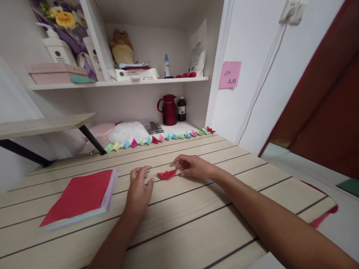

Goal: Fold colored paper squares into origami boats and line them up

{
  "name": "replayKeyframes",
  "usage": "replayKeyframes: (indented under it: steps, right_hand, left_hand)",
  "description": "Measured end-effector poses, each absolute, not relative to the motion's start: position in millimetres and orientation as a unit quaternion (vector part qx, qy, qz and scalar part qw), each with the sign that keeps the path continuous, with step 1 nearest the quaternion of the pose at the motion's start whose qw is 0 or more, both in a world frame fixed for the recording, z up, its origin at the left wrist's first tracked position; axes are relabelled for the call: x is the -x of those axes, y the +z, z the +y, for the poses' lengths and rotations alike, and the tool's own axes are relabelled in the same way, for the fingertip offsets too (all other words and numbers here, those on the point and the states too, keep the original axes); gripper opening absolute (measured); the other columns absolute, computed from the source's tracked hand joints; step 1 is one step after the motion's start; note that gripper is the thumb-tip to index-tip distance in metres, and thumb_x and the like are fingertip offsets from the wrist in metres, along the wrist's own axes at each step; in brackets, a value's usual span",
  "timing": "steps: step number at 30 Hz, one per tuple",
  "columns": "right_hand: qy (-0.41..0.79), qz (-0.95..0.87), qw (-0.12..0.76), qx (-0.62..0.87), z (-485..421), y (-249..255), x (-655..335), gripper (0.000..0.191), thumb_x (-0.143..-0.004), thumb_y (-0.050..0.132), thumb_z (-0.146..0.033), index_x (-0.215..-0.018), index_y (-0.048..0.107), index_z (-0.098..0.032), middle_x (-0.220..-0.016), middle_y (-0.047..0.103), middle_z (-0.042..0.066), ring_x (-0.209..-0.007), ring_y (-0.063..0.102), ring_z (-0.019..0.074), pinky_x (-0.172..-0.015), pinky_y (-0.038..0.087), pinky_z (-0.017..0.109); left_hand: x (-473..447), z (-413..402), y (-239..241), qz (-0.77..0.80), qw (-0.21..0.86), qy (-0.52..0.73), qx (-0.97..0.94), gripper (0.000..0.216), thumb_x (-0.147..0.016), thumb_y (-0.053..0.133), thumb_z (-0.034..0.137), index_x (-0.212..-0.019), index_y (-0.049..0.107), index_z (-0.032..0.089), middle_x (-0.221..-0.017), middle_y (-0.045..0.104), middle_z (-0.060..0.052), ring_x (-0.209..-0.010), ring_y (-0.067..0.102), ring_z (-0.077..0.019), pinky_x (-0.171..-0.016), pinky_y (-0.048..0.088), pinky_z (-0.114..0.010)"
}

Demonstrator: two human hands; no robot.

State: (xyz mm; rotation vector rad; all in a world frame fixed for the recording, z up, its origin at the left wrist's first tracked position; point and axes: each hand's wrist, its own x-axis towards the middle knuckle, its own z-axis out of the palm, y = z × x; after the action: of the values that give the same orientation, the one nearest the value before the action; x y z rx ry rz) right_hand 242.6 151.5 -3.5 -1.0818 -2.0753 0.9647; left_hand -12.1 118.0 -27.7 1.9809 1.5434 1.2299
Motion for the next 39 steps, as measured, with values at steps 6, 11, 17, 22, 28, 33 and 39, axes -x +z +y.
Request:
replayKeyframes:
  steps: [6,11,17,22,28,33,39]
  right_hand:
    - [0.361,-0.782,0.306,0.406,150.0,-3.8,-238.5,0.035,-0.073,0.069,-0.015,-0.107,0.064,-0.021,-0.090,0.066,0.001,-0.081,0.060,0.0144,-0.076,0.049,0.029]
    - [0.354,-0.781,0.317,0.406,151.9,-5.2,-238.5,0.029,-0.073,0.068,-0.014,-0.101,0.064,-0.020,-0.091,0.067,0.002,-0.079,0.059,0.0142,-0.073,0.049,0.027]
    - [0.350,-0.793,0.313,0.388,152.7,-5.4,-238.3,0.028,-0.073,0.068,-0.014,-0.101,0.064,-0.020,-0.091,0.066,0.001,-0.081,0.060,0.0146,-0.074,0.049,0.027]
    - [0.349,-0.795,0.314,0.384,154.0,-5.8,-239.8,0.024,-0.074,0.067,-0.014,-0.097,0.065,-0.020,-0.092,0.067,0.001,-0.078,0.059,0.0136,-0.072,0.049,0.026]
    - [0.345,-0.811,0.316,0.353,153.6,-7.0,-239.7,0.017,-0.079,0.062,-0.015,-0.094,0.069,-0.018,-0.090,0.068,0.002,-0.077,0.061,0.0137,-0.072,0.048,0.025]
    - [0.376,-0.798,0.300,0.362,152.0,-7.5,-238.8,0.014,-0.078,0.067,-0.022,-0.091,0.069,-0.018,-0.092,0.071,0.003,-0.084,0.064,0.0164,-0.078,0.049,0.029]
    - [0.386,-0.787,0.300,0.376,153.9,-8.2,-239.4,0.016,-0.076,0.069,-0.024,-0.091,0.070,-0.018,-0.092,0.072,0.004,-0.083,0.065,0.0166,-0.077,0.050,0.028]
  left_hand:
    - [11.1,121.3,-27.0,0.544,0.176,0.391,-0.721,0.041,-0.083,0.053,0.025,-0.124,0.052,0.023,-0.122,0.050,-0.010,-0.106,0.059,-0.0234,-0.093,0.048,-0.045]
    - [8.5,118.9,-21.9,0.541,0.189,0.364,-0.735,0.040,-0.082,0.054,0.022,-0.122,0.053,0.024,-0.117,0.058,-0.008,-0.104,0.060,-0.0226,-0.093,0.047,-0.044]
    - [9.7,121.6,-26.4,0.535,0.187,0.389,-0.726,0.041,-0.081,0.056,0.023,-0.121,0.054,0.026,-0.115,0.058,-0.007,-0.099,0.062,-0.0210,-0.090,0.049,-0.041]
    - [11.4,124.5,-30.8,0.529,0.184,0.399,-0.726,0.040,-0.082,0.055,0.026,-0.122,0.052,0.023,-0.114,0.058,-0.008,-0.098,0.062,-0.0214,-0.091,0.050,-0.043]
    - [11.8,126.2,-32.9,0.523,0.187,0.415,-0.721,0.036,-0.083,0.053,0.029,-0.118,0.054,0.022,-0.108,0.061,-0.008,-0.096,0.063,-0.0211,-0.089,0.051,-0.041]
    - [10.5,124.2,-28.2,0.530,0.217,0.414,-0.707,0.031,-0.082,0.051,0.028,-0.112,0.057,0.021,-0.093,0.066,-0.005,-0.084,0.066,-0.0183,-0.083,0.052,-0.036]
    - [9.0,118.9,-18.8,0.545,0.241,0.399,-0.697,0.028,-0.081,0.050,0.030,-0.104,0.062,0.020,-0.086,0.068,-0.003,-0.082,0.065,-0.0190,-0.080,0.049,-0.033]
